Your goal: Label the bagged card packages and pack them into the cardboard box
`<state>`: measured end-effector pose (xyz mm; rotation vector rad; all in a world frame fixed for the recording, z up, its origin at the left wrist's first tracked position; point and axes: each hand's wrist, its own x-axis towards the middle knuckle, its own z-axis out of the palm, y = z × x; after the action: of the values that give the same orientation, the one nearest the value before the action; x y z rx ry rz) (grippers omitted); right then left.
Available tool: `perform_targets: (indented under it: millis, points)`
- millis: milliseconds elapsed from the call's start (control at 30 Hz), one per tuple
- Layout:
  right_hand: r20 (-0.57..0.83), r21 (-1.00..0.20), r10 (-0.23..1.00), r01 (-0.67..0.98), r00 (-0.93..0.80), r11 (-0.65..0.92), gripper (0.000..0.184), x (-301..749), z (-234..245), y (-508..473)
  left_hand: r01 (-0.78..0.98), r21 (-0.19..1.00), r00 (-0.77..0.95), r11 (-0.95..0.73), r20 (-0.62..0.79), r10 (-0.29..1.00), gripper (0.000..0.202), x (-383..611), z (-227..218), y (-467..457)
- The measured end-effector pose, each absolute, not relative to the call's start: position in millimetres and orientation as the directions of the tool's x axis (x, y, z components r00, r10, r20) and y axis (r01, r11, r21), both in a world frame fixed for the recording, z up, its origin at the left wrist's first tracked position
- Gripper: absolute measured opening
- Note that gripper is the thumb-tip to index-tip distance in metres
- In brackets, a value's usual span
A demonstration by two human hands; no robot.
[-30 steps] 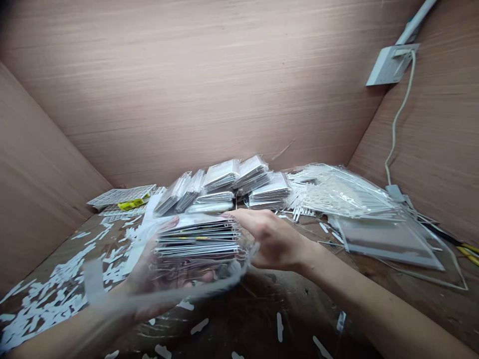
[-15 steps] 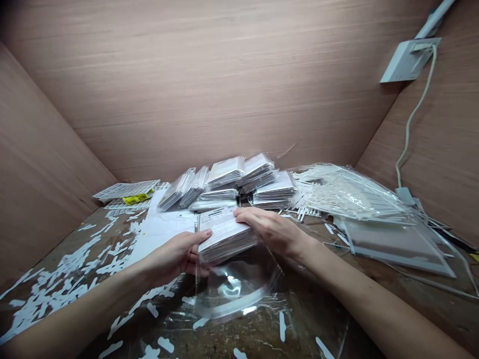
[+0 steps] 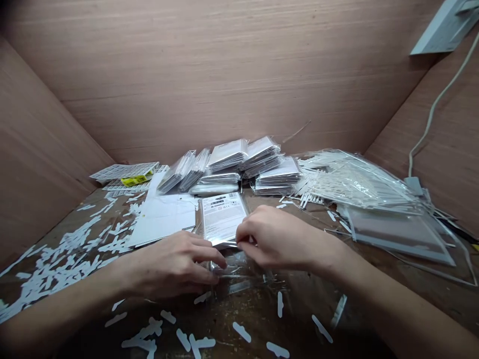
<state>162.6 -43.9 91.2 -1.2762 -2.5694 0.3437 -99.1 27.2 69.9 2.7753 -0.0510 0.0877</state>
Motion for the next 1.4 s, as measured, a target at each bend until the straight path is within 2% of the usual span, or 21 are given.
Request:
perform_targets:
  millis: [67,167,233,267,333,400,467,567,700,867,1033,1133,1400]
  points:
    - [0.044,-0.448,0.807,0.711,-0.589,0.543,0.019,154,94,-51,-0.043,0.419,0.995,-0.907,0.098,-0.002,0.030,-96,58,25]
    - [-0.021,-0.579,0.818,0.674,-0.575,0.460,0.019,146,90,-56,0.022,0.557,0.983,-0.830,0.139,0.119,0.028,-98,43,28]
    - [-0.019,-0.631,0.829,0.650,-0.559,0.423,0.017,143,86,-55,-0.006,0.562,0.950,-0.827,0.262,0.171,0.023,-100,36,30]
    - [-0.011,-0.651,0.833,0.636,-0.553,0.414,0.015,142,84,-54,-0.070,0.505,0.919,-0.860,0.369,0.141,0.022,-102,33,30]
    - [0.020,-0.680,0.839,0.608,-0.544,0.411,0.013,141,81,-52,-0.201,0.280,0.816,-0.939,0.578,-0.002,0.020,-102,28,30]
    - [0.075,-0.689,0.837,0.578,-0.542,0.436,0.012,140,76,-51,-0.208,0.101,0.724,-0.973,0.685,-0.084,0.018,-101,25,27]
    - [0.156,-0.668,0.833,0.565,-0.530,0.485,0.014,139,72,-50,-0.119,0.089,0.682,-0.989,0.731,-0.017,0.015,-98,24,21]
    - [0.250,-0.593,0.824,0.592,-0.508,0.545,0.014,136,66,-52,-0.005,0.165,0.639,-0.986,0.759,0.123,0.014,-93,27,13]
    - [0.301,-0.549,0.842,0.641,-0.447,0.536,0.010,130,60,-55,0.058,0.226,0.591,-0.972,0.777,0.216,0.017,-89,30,7]
    - [0.260,-0.581,0.875,0.658,-0.407,0.479,0.008,126,58,-55,0.063,0.206,0.601,-0.977,0.773,0.202,0.015,-88,31,5]
    - [0.214,-0.512,0.878,0.716,-0.427,0.474,0.008,127,60,-58,0.077,0.189,0.613,-0.979,0.765,0.196,0.014,-89,31,3]
    - [0.226,-0.517,0.877,0.710,-0.425,0.478,0.010,127,58,-59,0.082,0.196,0.612,-0.977,0.764,0.205,0.014,-89,31,3]
    - [0.269,-0.609,0.889,0.649,-0.371,0.455,0.015,127,56,-58,-0.009,0.322,0.606,-0.947,0.755,0.250,0.023,-85,27,2]
